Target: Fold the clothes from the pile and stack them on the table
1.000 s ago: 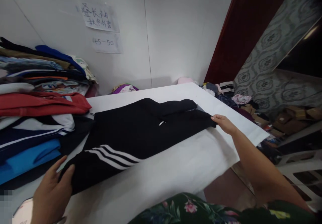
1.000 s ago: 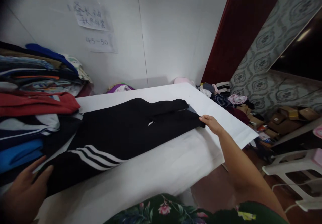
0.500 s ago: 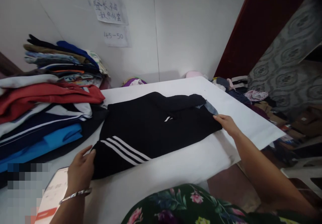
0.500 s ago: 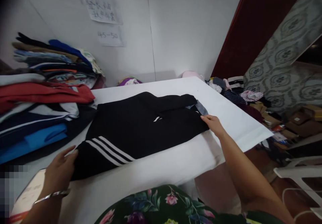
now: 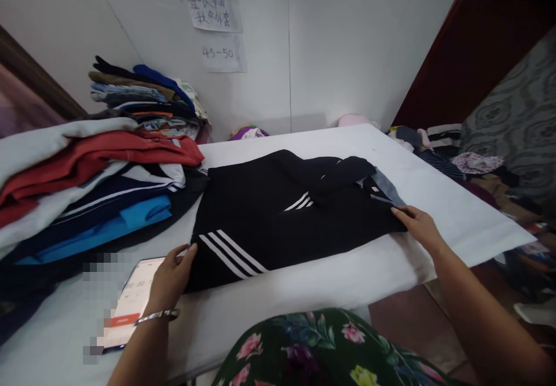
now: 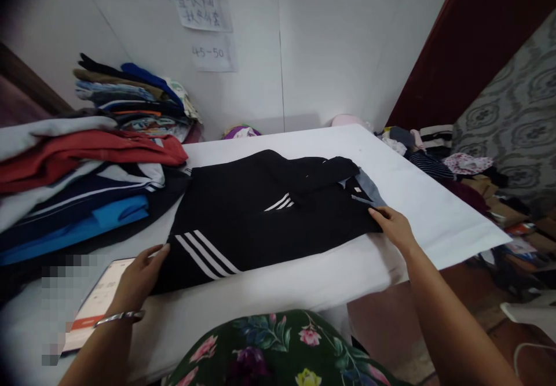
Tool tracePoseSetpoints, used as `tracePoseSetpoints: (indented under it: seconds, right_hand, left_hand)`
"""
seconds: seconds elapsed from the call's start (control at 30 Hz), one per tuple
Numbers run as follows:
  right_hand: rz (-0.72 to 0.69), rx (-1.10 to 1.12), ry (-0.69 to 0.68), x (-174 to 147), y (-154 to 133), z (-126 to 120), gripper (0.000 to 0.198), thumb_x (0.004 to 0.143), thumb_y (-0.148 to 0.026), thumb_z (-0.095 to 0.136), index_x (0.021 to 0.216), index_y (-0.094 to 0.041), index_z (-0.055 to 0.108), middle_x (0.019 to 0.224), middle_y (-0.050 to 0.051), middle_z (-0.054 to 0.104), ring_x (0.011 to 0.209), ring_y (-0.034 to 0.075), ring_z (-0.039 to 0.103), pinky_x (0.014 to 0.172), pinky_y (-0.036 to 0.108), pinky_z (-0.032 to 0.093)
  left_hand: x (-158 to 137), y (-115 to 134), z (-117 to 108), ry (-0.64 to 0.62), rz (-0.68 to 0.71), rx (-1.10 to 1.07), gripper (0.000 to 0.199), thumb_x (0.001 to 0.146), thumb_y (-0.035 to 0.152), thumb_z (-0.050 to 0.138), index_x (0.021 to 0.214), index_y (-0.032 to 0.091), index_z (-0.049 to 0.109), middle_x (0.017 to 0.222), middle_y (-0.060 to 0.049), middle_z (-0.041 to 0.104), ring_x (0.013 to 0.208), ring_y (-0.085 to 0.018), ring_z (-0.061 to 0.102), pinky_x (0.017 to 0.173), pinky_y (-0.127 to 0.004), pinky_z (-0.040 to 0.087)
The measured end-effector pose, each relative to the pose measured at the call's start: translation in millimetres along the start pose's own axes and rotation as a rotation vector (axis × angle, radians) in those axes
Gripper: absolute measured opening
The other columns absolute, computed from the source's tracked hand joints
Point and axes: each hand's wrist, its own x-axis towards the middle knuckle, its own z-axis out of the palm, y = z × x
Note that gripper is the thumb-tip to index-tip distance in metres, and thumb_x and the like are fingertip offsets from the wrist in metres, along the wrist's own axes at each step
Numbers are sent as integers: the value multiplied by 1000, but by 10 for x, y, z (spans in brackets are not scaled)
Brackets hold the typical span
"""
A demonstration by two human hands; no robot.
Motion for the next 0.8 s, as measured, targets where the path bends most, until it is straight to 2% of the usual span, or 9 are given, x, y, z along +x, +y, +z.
tracePoseSetpoints:
  seconds: [0.07,0.2,0.33,0.5,0.63,0.7,0.8]
  right_hand:
    - [-27,-52,33,-18,-49,20,39,67,-58,63,75,-20,69,68,2,64,69,20,56,62,30,41]
    - [4,64,147,-74,-32,49,36,64,-55,65,68,-20,65,59,0,57,58,15,49,53,27,37]
    - [24,47,86,-86,92,61,35,62,-55,66,63,-19,63,53,0,56,51,15,47,47,27,35]
    - [-53,-159,53,-16,41,51,42,69,-59,60,82,-21,72,72,4,69,69,22,61,58,31,43]
    - [-95,-357,45,64,-138,94,46,73,-62,56,87,-22,73,80,7,71,76,26,63,63,34,44]
    - [-120,-351,46,87,-175,143,41,72,-59,57,82,-22,73,75,6,70,72,25,62,62,33,43]
    - [-117,-190,136,75,-122,213,37,72,-56,57,75,-21,69,68,4,67,68,22,60,61,31,42]
  left_hand:
    - [-34,39,-14,35,-12,5,47,80,51,47,106,17,66,83,-9,71,85,-27,65,74,-36,49]
    - [-150,8,-41,162,39,-50,38,80,43,46,101,19,67,80,-6,71,83,-23,65,72,-31,48]
    - [-180,-141,-21,58,61,9,43,78,43,48,110,18,64,70,-4,69,73,-24,65,65,-31,47]
    - [-73,-157,-20,40,53,95,56,82,57,40,115,17,63,82,-9,71,81,-27,66,69,-35,48]
    - [-1,-39,-22,27,36,138,56,83,59,38,111,17,65,91,-12,71,87,-30,65,74,-39,48]
    - [-9,-22,-7,38,38,109,49,82,53,43,109,18,65,91,-11,71,90,-30,65,75,-37,48]
    - [-80,-91,26,136,58,16,39,81,44,47,107,22,64,87,-6,72,88,-25,65,74,-32,47]
